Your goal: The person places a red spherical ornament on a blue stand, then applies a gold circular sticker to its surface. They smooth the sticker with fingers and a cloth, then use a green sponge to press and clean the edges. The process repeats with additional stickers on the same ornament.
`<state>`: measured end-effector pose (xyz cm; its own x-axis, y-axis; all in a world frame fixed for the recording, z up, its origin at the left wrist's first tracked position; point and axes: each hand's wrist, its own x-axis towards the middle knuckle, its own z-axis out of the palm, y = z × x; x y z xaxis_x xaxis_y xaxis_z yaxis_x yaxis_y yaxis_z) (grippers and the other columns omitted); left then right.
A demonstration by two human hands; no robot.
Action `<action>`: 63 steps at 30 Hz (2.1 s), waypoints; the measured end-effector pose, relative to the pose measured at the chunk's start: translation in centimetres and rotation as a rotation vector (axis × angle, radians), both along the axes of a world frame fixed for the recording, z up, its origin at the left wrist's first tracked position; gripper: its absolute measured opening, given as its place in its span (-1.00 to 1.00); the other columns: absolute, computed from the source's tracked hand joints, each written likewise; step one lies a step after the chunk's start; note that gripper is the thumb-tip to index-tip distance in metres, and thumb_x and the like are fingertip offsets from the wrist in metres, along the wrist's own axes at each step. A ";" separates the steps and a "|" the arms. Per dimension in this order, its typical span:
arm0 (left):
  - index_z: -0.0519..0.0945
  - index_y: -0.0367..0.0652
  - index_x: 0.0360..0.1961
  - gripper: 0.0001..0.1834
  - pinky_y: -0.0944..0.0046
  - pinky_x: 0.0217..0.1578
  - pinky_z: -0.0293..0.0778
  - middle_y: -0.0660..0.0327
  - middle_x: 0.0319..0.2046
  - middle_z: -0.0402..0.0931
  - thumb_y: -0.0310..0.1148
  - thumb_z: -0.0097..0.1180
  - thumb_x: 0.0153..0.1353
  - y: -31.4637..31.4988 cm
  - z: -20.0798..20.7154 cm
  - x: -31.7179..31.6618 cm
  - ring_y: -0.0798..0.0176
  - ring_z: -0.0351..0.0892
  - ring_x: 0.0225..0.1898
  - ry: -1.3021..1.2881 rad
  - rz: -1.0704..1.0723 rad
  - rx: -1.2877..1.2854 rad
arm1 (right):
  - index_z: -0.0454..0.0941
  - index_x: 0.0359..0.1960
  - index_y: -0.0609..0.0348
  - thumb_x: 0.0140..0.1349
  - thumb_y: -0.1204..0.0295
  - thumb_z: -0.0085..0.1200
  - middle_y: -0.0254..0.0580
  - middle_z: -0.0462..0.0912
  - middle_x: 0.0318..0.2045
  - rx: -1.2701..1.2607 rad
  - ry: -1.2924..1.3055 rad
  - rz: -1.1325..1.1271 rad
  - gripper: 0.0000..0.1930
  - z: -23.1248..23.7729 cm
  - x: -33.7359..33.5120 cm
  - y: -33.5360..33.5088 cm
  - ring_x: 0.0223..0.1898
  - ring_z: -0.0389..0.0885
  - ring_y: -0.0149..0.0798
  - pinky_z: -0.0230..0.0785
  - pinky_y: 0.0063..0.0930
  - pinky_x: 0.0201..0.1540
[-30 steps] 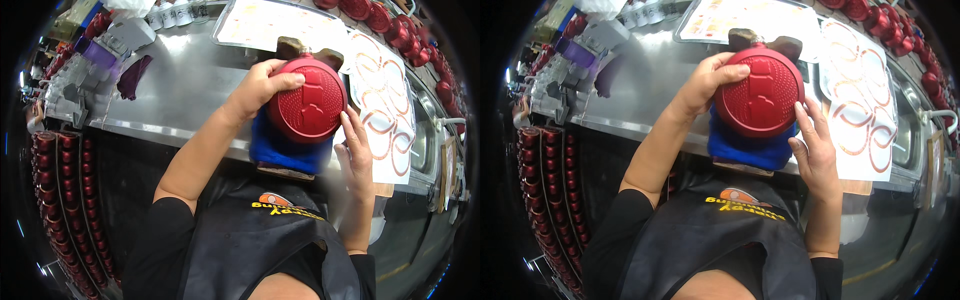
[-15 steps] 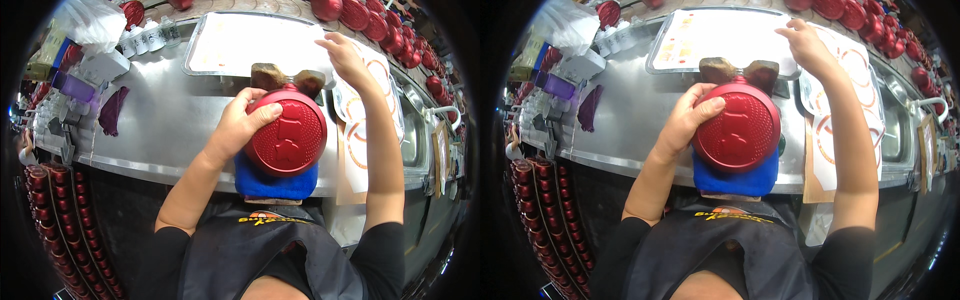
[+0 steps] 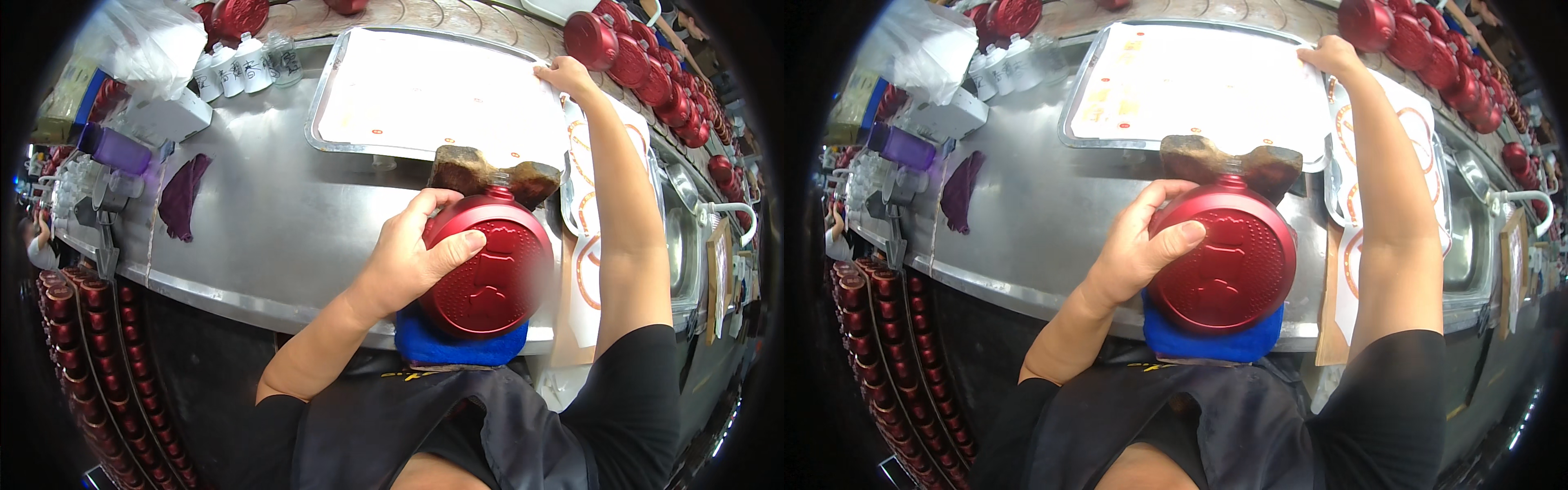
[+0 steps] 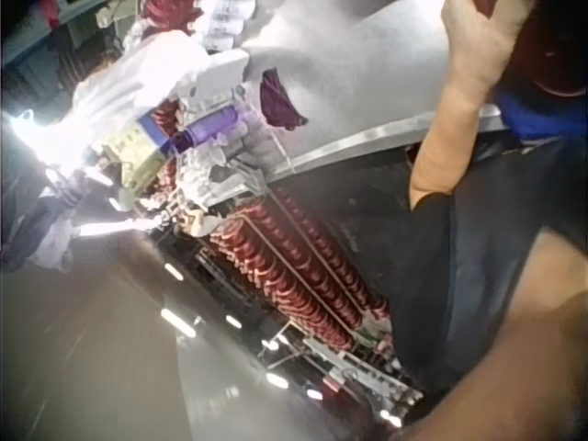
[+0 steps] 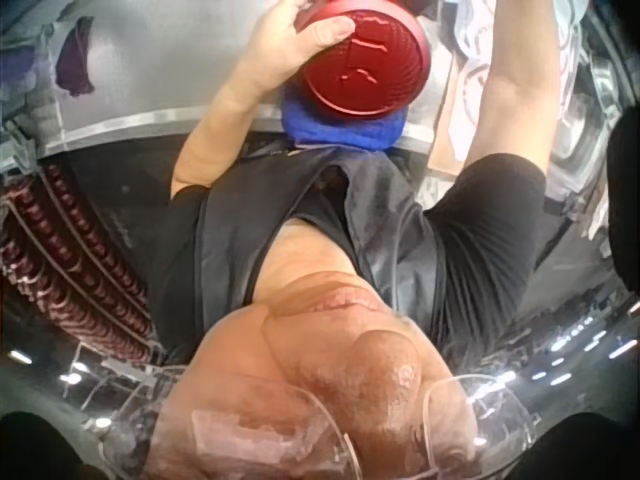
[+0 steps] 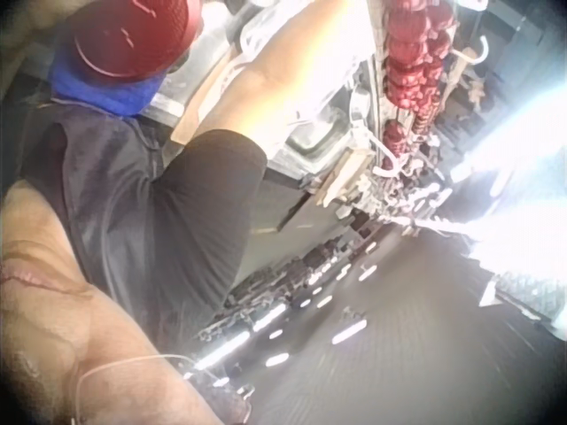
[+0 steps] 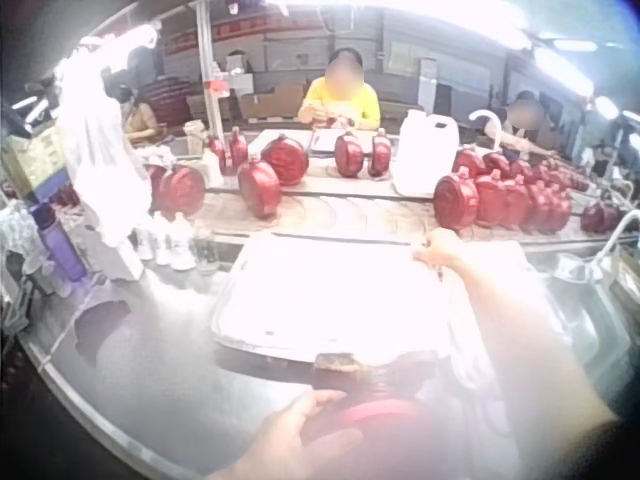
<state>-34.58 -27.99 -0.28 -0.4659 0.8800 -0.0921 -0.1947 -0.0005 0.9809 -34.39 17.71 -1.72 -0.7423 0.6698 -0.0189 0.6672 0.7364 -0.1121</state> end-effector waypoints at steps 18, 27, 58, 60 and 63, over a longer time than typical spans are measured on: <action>0.37 -0.44 0.27 -0.29 0.26 0.12 0.53 -0.01 0.03 0.60 -0.13 0.35 0.32 -0.4 0.7 0.2 0.27 0.60 0.05 -0.121 0.004 0.021 | 0.68 -0.29 0.26 0.30 0.29 0.32 -0.09 0.66 -0.25 -0.088 0.213 0.004 -0.76 -1.7 17.2 -2.1 -0.27 0.59 -0.16 0.45 -0.26 -0.15; 0.37 -0.38 0.29 -0.29 0.23 0.18 0.47 0.04 0.07 0.57 -0.10 0.33 0.34 -1.4 0.0 1.6 0.27 0.55 0.10 -0.015 0.090 0.087 | 0.59 -0.29 0.30 0.22 0.49 0.27 0.08 0.60 -0.05 0.228 0.545 0.367 -0.86 1.3 20.4 -8.6 0.02 0.57 0.14 0.39 -0.13 0.13; 0.03 -0.33 0.50 0.15 -0.18 0.41 0.10 -0.34 0.38 0.11 -0.07 0.49 0.08 -3.7 -0.4 5.9 -0.36 0.17 0.38 0.963 0.299 -0.099 | 0.51 -0.34 0.28 0.14 0.56 0.35 0.05 0.56 -0.03 -0.187 0.693 0.597 -0.80 5.9 15.6 -30.7 0.01 0.55 0.09 0.44 -0.15 0.07; 0.03 -0.33 0.51 0.14 -0.13 0.38 0.18 -0.28 0.36 0.20 0.00 0.45 0.13 -3.8 -0.3 5.8 -0.28 0.26 0.36 1.005 0.301 -0.128 | 0.51 -0.34 0.28 0.14 0.56 0.35 0.05 0.55 -0.02 -0.186 0.689 0.603 -0.79 6.0 15.6 -30.6 0.02 0.55 0.09 0.43 -0.15 0.08; 0.03 -0.34 0.51 0.14 -0.13 0.38 0.18 -0.28 0.36 0.20 -0.01 0.46 0.12 -3.8 -0.3 5.8 -0.28 0.27 0.36 1.022 0.307 -0.103 | 0.50 -0.33 0.27 0.13 0.56 0.35 0.04 0.55 -0.02 -0.205 0.694 0.612 -0.79 6.0 15.5 -30.5 0.02 0.54 0.08 0.43 -0.16 0.09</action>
<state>-28.77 -31.75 -0.57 -0.5643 0.7222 0.3999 0.7131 0.1823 0.6770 -18.84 -12.83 4.32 -0.8530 0.1930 0.4849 -0.0928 0.8582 -0.5049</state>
